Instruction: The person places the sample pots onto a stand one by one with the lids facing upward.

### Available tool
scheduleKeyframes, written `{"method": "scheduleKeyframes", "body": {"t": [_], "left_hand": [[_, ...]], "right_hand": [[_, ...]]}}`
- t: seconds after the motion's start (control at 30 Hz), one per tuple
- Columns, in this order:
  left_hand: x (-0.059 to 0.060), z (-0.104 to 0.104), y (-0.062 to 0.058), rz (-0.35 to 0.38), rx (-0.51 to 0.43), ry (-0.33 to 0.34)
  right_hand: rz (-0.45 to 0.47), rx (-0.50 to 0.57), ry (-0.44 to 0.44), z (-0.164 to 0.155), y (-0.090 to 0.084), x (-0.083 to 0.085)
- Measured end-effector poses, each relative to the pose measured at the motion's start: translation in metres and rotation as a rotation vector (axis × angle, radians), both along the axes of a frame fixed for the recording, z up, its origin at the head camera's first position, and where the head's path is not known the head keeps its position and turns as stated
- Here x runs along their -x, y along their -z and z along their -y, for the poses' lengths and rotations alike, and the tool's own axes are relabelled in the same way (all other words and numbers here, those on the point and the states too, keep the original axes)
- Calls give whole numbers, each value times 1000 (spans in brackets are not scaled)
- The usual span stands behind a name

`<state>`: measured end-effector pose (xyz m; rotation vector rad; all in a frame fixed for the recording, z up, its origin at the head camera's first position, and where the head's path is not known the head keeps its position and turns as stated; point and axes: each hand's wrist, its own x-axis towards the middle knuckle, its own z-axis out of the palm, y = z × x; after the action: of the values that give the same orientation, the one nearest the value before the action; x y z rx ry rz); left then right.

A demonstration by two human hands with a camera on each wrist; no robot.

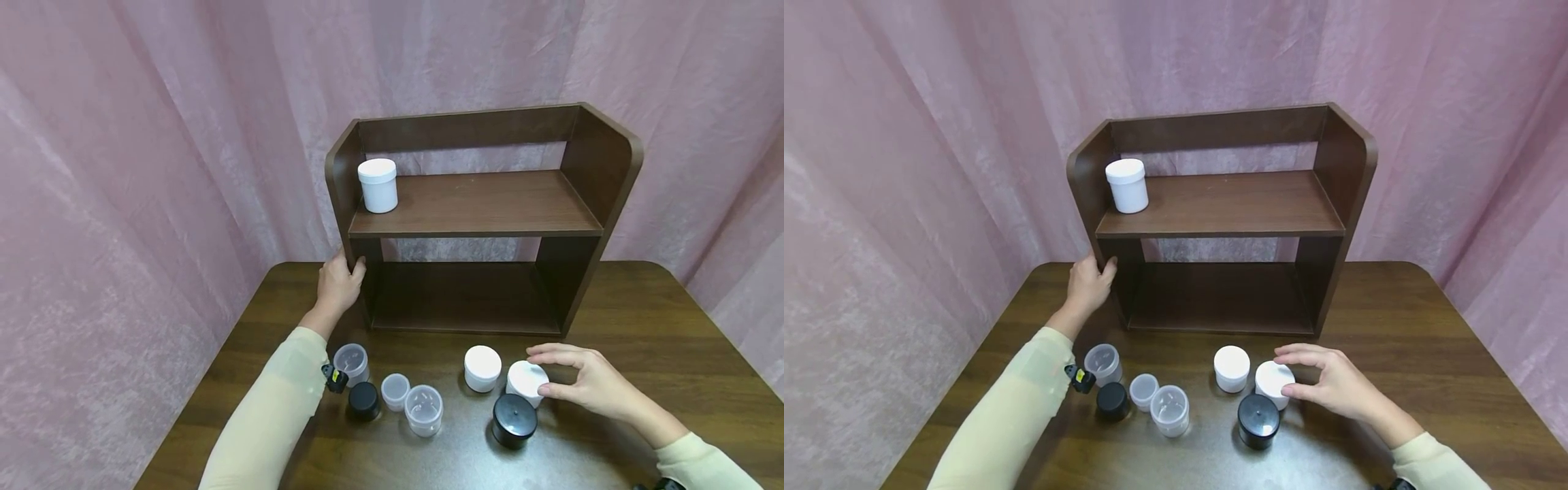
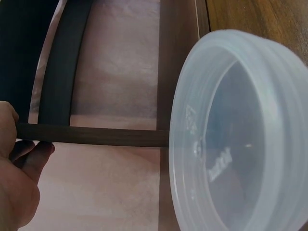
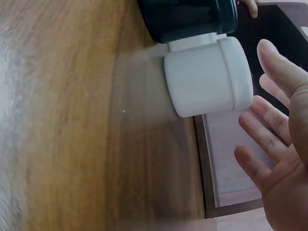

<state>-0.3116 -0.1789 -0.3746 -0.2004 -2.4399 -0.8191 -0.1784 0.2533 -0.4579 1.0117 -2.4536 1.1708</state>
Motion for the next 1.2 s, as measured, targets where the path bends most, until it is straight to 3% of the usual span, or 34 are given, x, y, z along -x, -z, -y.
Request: {"method": "scheduleKeyframes", "body": {"t": [0.2,0.5,0.87,1.2], "left_hand": [[1,5,3,-5,-5,54],[-5,15,10,75,29,114],[-12,17,14,9,28,153],[-14,15,15,-22,19,112]], "right_hand": [[-4,-6,-47,0,8,2],[-2,12,-104,2,9,2],[40,11,-122,1,12,1],[10,23,-119,0,16,2]]}}
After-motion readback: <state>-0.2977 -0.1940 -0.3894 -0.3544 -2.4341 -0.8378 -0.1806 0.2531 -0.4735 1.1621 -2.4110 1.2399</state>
